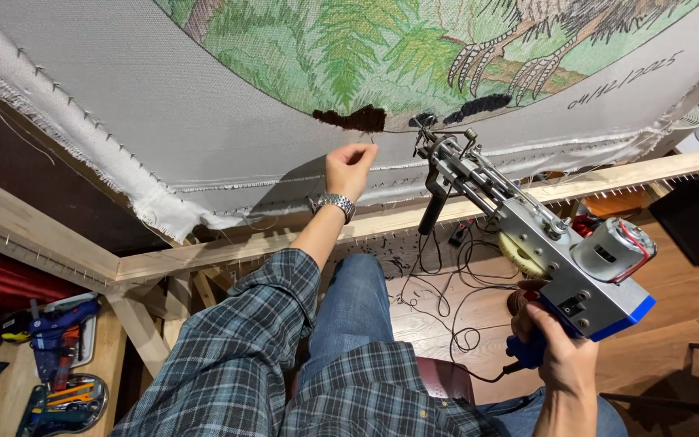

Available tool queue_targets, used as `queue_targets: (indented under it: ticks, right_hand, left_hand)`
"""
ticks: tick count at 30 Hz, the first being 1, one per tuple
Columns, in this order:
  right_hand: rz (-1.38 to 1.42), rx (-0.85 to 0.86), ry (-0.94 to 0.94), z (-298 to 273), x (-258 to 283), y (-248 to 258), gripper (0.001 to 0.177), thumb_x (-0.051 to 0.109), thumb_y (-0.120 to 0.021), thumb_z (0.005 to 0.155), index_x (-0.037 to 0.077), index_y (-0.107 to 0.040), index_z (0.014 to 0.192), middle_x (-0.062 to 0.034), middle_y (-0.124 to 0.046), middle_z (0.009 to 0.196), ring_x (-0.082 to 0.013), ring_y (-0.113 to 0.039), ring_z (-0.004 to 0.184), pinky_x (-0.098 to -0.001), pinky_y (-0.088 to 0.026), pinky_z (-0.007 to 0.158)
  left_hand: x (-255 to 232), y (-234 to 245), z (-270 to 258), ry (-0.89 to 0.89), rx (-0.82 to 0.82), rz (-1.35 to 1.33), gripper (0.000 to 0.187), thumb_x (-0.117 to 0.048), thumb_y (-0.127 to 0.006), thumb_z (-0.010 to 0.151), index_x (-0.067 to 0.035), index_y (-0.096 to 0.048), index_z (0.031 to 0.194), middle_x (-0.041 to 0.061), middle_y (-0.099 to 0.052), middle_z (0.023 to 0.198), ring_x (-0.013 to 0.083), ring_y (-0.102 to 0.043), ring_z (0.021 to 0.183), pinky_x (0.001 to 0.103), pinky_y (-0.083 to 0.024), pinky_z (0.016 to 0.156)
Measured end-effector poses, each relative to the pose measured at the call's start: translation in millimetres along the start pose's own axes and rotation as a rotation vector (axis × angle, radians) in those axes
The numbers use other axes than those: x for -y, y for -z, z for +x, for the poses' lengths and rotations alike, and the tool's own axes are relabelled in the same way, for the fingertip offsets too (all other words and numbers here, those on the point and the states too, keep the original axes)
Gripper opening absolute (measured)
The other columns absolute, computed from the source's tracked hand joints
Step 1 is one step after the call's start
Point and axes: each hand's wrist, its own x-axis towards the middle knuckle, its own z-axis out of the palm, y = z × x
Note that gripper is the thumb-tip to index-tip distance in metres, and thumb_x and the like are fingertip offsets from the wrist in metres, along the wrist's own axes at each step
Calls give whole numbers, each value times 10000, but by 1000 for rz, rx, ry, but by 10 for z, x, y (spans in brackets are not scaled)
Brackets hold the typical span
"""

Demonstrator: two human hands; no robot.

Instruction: Using a tufting gun to fill in a design with yarn on a canvas stretched over a wooden frame.

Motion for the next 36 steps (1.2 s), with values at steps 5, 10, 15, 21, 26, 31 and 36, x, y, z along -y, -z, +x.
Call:
queue_targets:
  ticks: [5,10,15,21,26,31,36]
  right_hand:
    - [30,65,22,2,9,-16,290,16,-649,901,-50,-569,1171,-138,-561,792,-192,-457,555,-317,-394,462]
    - [42,92,25,-26,86,-82,261,3,-623,911,-54,-554,1156,-110,-482,745,-193,-437,566,-321,-375,468]
    - [-111,-123,-49,18,-116,99,286,54,-753,846,48,-517,1008,-94,-542,770,-215,-538,601,-349,-479,476]
    - [-14,-26,-10,-30,42,-65,243,2,-686,884,10,-487,1024,-117,-498,725,-218,-476,556,-340,-409,451]
    - [9,22,1,-65,106,-134,256,15,-673,892,-24,-527,1098,-108,-496,726,-206,-472,566,-331,-406,465]
    - [29,66,25,-59,123,-154,221,0,-631,907,-52,-541,1102,-106,-457,694,-202,-441,549,-322,-379,458]
    - [17,29,0,-57,95,-122,279,3,-654,893,-58,-560,1149,-138,-552,805,-205,-468,564,-328,-396,463]
  left_hand:
    - [62,-20,86,109,38,-63,185,-154,-835,846,-112,-821,1025,37,-829,953,136,-758,860,276,-665,781]
    - [-162,-45,113,158,-8,-120,128,-169,-859,839,-144,-815,957,24,-828,957,146,-760,914,303,-670,877]
    - [-325,-34,67,158,-106,-74,147,-190,-783,879,-182,-797,733,-53,-754,711,87,-674,733,310,-598,767]
    - [-207,-28,55,102,-95,-54,120,-176,-791,868,-187,-793,749,-58,-786,815,100,-705,825,310,-600,823]
    - [-39,-88,47,30,4,-27,67,-144,-776,906,-172,-808,855,-18,-803,841,106,-725,792,285,-641,768]
    - [85,-129,36,11,198,104,39,-178,-811,869,-183,-838,896,-11,-833,951,138,-738,878,343,-632,825]
    - [-53,-117,59,186,144,79,114,-204,-731,965,-127,-813,944,-12,-734,746,46,-533,577,191,-486,510]
